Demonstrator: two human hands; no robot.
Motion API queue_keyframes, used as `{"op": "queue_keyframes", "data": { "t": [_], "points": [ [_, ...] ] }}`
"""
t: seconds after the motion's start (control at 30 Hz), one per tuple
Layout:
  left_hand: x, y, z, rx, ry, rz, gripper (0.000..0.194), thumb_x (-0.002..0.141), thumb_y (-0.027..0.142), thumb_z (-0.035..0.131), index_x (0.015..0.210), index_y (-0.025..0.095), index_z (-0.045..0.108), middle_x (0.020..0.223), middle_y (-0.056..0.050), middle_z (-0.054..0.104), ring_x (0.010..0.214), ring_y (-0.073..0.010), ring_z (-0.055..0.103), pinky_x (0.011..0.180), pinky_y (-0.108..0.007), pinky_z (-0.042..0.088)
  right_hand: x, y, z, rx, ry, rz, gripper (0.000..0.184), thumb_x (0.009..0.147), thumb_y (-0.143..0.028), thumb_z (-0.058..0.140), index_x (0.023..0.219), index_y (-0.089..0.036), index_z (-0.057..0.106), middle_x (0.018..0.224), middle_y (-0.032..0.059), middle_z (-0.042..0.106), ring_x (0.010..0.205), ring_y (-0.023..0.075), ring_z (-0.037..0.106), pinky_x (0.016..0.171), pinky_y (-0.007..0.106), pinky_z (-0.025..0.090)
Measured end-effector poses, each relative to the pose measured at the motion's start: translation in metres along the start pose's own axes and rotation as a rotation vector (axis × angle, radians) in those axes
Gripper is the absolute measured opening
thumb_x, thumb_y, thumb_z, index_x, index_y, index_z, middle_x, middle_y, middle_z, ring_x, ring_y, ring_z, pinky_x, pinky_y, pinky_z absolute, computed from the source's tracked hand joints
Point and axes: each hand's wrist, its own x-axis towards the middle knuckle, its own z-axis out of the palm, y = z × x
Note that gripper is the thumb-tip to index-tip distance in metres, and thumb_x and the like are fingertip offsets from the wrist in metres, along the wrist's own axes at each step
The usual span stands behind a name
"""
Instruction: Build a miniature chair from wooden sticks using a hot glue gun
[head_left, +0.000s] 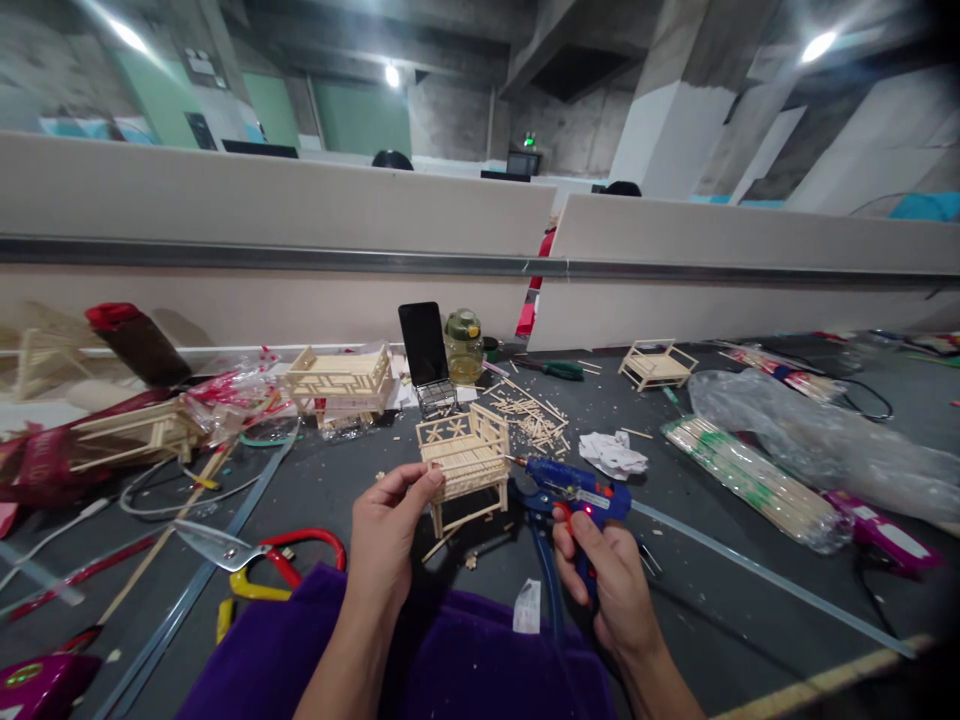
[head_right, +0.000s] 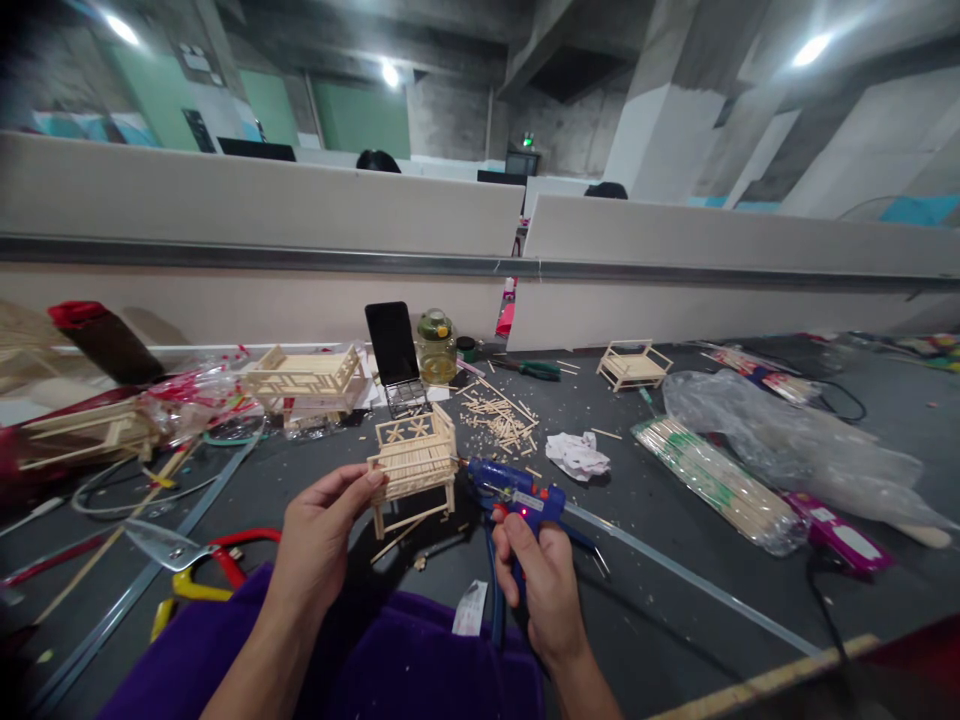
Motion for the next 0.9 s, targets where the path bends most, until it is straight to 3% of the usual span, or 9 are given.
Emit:
{"op": "queue_keyframes", "data": {
  "t": [0.37,0.57,0.8,0.9],
  "points": [
    [0.000,-0.001,0.001,0.010,0.004,0.021,0.028,0.060,0.035,0.083,0.078,0.015,0.075,0.079,-0.003,0.075,0.069,-0.0140,0.064,0.068,-0.023,0.048,0.000,0.002,0.001,-0.053,0.000,-0.034,0.040,0.082,-0.054,0.065,0.086,-0.014,0.063,0.065,-0.0017,0.054,0.036,0.0017,0.036,0.036,0.018,0.019],
    [0.001,-0.003,0.000,0.040,0.013,0.054,0.026,0.061,0.035,0.082,0.077,0.016,0.075,0.078,-0.002,0.074,0.070,-0.0135,0.063,0.069,-0.022,0.047,-0.006,0.001,0.003,-0.221,0.022,-0.134,0.039,0.084,-0.053,0.063,0.089,-0.015,0.063,0.069,0.0004,0.057,0.038,0.0041,0.038,0.037,0.021,0.025],
    [0.000,-0.002,0.000,0.056,0.007,0.056,0.025,0.064,0.035,0.080,0.078,0.016,0.074,0.079,-0.003,0.073,0.071,-0.0133,0.062,0.070,-0.021,0.046,-0.012,0.011,-0.007,-0.460,0.018,-0.199,0.036,0.088,-0.051,0.058,0.074,-0.018,0.062,0.051,-0.0026,0.049,0.042,0.0097,0.040,0.043,0.024,0.030],
    [0.000,-0.001,0.000,0.067,0.014,0.062,0.026,0.063,0.035,0.081,0.078,0.015,0.074,0.078,-0.003,0.073,0.071,-0.0145,0.062,0.069,-0.023,0.047,-0.013,0.014,-0.011,-0.473,0.044,-0.213,0.033,0.084,-0.052,0.063,0.082,-0.019,0.068,0.051,-0.0014,0.053,0.045,0.0130,0.043,0.045,0.026,0.034]
  ]
}}
